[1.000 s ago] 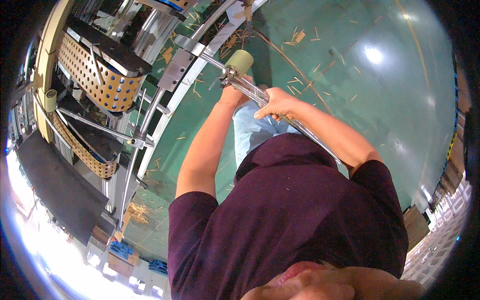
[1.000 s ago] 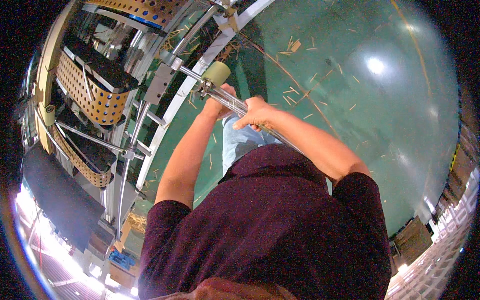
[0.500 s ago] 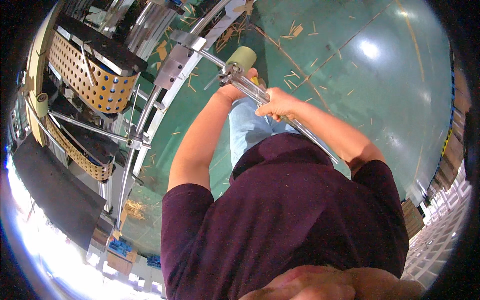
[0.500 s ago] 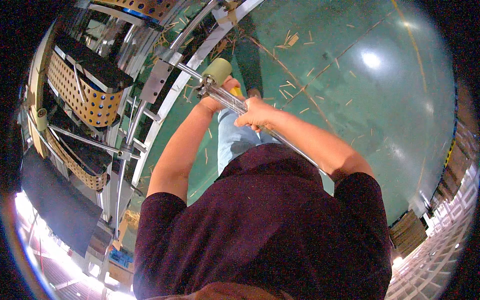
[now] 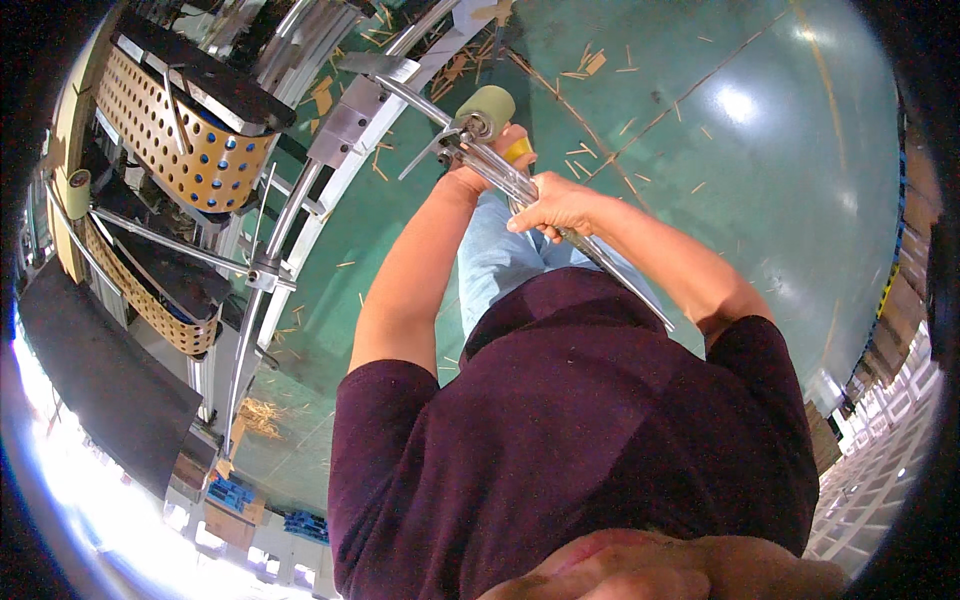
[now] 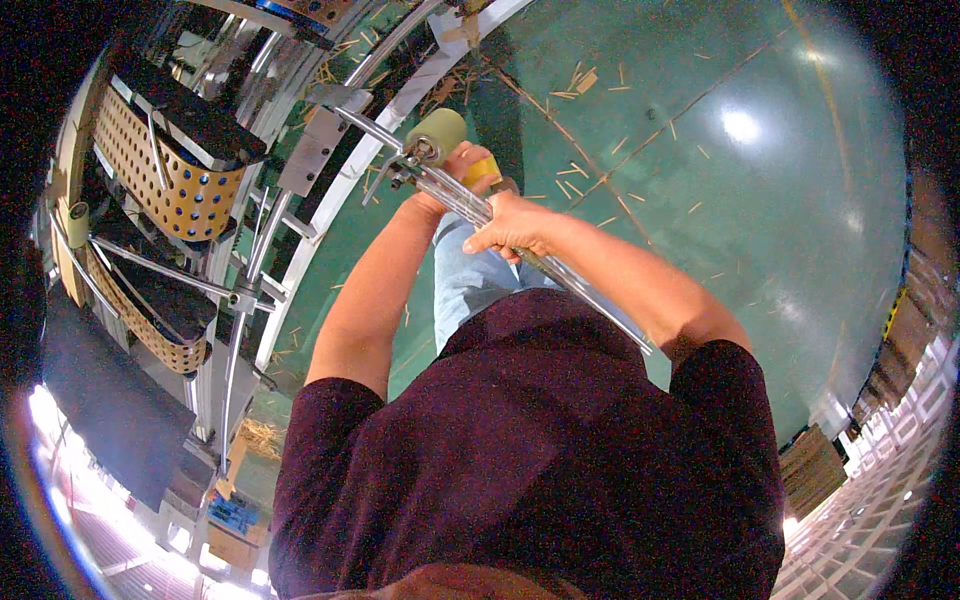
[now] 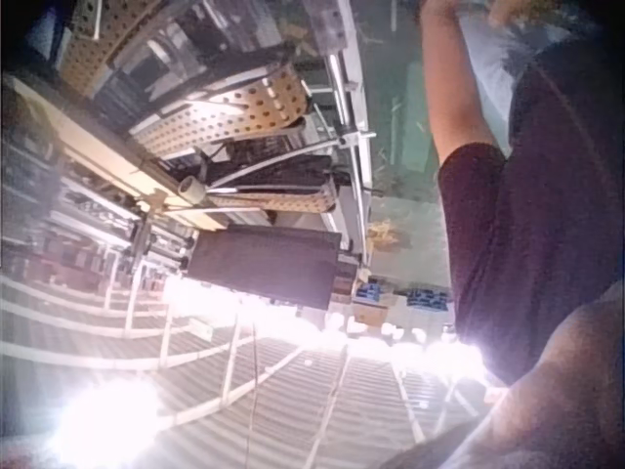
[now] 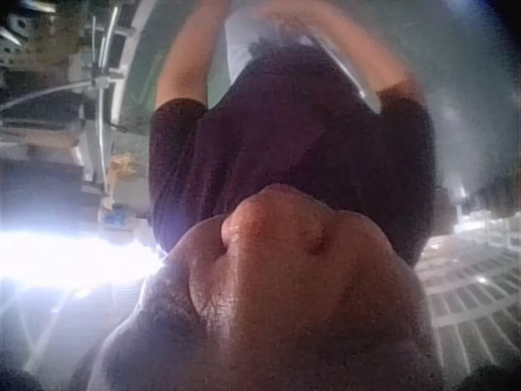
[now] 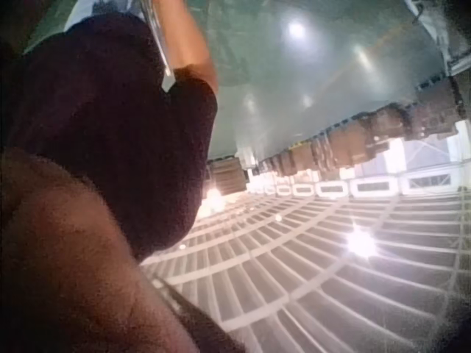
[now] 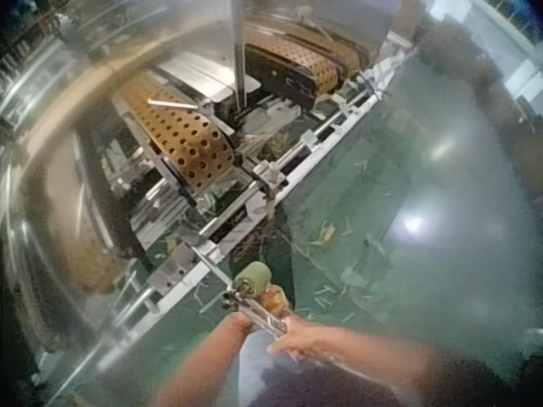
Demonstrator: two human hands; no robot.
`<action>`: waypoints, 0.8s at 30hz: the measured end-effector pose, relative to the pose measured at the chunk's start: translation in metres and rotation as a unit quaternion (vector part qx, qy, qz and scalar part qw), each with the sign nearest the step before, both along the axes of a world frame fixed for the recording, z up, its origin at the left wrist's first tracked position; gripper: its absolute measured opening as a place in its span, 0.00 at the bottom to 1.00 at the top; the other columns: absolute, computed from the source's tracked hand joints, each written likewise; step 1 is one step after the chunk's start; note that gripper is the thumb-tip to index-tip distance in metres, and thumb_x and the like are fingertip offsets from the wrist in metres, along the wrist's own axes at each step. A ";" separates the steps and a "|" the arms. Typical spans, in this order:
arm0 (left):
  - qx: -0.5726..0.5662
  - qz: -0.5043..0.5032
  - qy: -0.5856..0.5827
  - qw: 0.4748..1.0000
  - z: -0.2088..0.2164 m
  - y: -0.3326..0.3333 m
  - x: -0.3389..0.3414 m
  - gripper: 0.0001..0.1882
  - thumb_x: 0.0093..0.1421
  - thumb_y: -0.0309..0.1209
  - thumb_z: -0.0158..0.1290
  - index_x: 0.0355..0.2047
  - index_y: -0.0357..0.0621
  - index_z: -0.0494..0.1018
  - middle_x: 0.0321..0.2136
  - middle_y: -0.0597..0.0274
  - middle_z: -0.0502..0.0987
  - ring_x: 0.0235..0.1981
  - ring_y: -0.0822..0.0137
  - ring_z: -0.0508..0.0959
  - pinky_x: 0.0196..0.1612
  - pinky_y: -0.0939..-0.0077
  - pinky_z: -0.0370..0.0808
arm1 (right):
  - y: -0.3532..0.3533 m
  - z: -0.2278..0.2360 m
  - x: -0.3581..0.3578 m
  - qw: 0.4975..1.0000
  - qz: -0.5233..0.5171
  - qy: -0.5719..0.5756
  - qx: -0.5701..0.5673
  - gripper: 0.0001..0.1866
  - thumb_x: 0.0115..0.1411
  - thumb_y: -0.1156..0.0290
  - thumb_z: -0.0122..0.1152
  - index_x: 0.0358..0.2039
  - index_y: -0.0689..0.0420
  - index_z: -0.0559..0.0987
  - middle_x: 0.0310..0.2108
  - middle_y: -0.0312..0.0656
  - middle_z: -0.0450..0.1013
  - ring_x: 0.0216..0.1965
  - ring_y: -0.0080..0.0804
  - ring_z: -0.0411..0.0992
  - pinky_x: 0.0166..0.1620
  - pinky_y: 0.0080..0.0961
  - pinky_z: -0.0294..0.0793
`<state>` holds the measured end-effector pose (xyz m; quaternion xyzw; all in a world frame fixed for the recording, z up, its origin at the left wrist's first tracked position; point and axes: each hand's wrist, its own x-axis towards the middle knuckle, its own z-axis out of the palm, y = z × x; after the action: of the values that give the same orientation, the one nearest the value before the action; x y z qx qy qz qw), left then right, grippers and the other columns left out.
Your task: The person wraps yellow tape around a metal rod held in a vise, repeatedly pulling and smoothing the tape along the rod's length. The person adjusts the rod's position and continues wrapping until the tape is fully applied.
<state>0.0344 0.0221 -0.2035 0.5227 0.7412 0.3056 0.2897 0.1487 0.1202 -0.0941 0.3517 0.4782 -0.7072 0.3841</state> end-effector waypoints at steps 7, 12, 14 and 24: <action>0.106 -0.035 0.083 0.990 -0.010 0.027 0.003 0.09 0.51 0.35 0.51 0.28 0.44 0.71 0.29 0.59 0.70 0.30 0.58 0.73 0.30 0.67 0.71 | -0.005 -0.004 0.000 0.999 0.016 -0.006 0.046 0.15 0.43 0.72 0.67 0.22 0.59 0.67 0.12 0.34 0.62 0.09 0.19 0.60 0.11 0.18 0.61; 0.113 -0.060 0.060 0.990 0.006 0.028 -0.005 0.18 0.49 0.44 0.55 0.37 0.47 0.71 0.32 0.60 0.70 0.33 0.58 0.73 0.33 0.66 0.70 | -0.002 -0.001 0.000 1.000 0.021 0.014 -0.002 0.15 0.46 0.68 0.66 0.26 0.57 0.67 0.15 0.35 0.63 0.10 0.18 0.60 0.11 0.18 0.62; 0.082 -0.026 0.024 0.996 0.045 0.026 -0.004 0.31 0.44 0.49 0.58 0.48 0.51 0.67 0.33 0.60 0.70 0.35 0.58 0.71 0.39 0.66 0.69 | -0.003 -0.001 0.005 0.997 0.002 0.050 -0.052 0.15 0.50 0.63 0.63 0.29 0.56 0.67 0.16 0.36 0.65 0.09 0.18 0.60 0.12 0.18 0.63; -0.039 0.045 -0.097 0.994 -0.002 -0.020 0.006 0.53 0.37 0.44 0.64 0.61 0.51 0.46 0.46 0.51 0.67 0.48 0.53 0.69 0.49 0.62 0.65 | -0.002 -0.024 0.023 0.965 -0.174 0.052 -0.188 0.16 0.60 0.57 0.50 0.45 0.51 0.66 0.23 0.37 0.69 0.14 0.21 0.66 0.16 0.18 0.67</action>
<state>0.0400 0.0024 -0.2059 0.4455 0.7435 0.3384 0.3663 0.1717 0.1178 -0.1184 0.3133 0.2874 -0.8577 0.2892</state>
